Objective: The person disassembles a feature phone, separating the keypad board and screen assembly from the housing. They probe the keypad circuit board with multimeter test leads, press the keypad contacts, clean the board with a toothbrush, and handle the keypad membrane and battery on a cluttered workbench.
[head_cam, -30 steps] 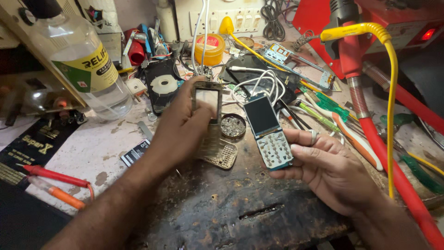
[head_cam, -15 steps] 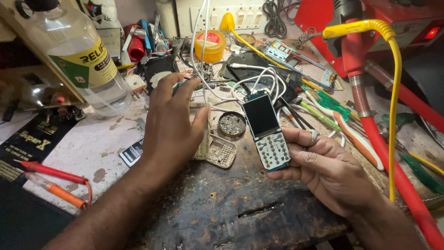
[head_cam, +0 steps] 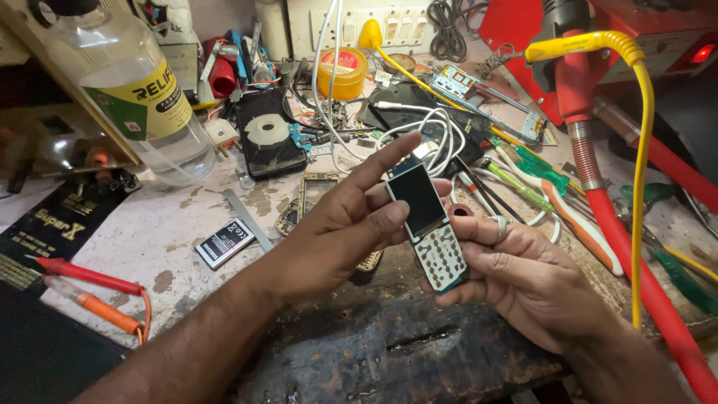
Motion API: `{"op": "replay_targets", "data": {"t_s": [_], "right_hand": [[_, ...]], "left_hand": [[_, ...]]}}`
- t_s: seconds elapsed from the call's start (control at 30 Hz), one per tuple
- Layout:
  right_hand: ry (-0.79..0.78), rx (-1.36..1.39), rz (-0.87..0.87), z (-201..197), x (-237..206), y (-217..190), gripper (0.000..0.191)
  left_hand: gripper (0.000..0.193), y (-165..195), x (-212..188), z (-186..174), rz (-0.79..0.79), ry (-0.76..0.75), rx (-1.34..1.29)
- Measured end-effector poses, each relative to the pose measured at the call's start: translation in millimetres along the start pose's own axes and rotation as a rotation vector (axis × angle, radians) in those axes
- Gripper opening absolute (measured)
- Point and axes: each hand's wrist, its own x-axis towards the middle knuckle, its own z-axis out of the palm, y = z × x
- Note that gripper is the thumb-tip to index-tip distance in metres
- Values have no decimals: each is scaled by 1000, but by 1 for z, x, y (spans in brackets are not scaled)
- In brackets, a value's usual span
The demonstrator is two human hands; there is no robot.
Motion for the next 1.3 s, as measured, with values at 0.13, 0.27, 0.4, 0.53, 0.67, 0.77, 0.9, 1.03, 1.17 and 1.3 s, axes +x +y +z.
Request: {"op": "replay_targets", "data": {"t_s": [0.13,0.27,0.4,0.53,0.67,0.77,0.9,1.03,1.17,1.3], "right_hand": [[66,-190,-136,12,-3,-1,40],[331,-1035,-660,33,-15,2,30],[252,-1292,-936,44,-26,-2,29],[166,-1261,-930,45,-24,-6,29],[123,-1350,-940,44,-24,-10,27],[106,-1410,-963,45,-24,-12,21],[47,-1404,-999,51,-24,-14,17],[41,-1458,-1070,58,-25,-19,22],[-25,-1497,-1089,59,-24,-22,23],[-30,-1490,-1097,54,-24,-20,26]], "left_hand": [[68,5,0,2,-4,76,107],[68,7,4,3,-40,184,130],[68,5,5,5,-63,223,226],[68,6,5,6,-69,237,241],[68,6,5,8,-60,236,269],[68,4,4,8,-29,224,272],[69,0,4,7,-12,218,252],[69,-3,4,7,-14,230,240],[68,-6,6,7,-35,262,236],[68,-5,7,7,-48,290,268]]}}
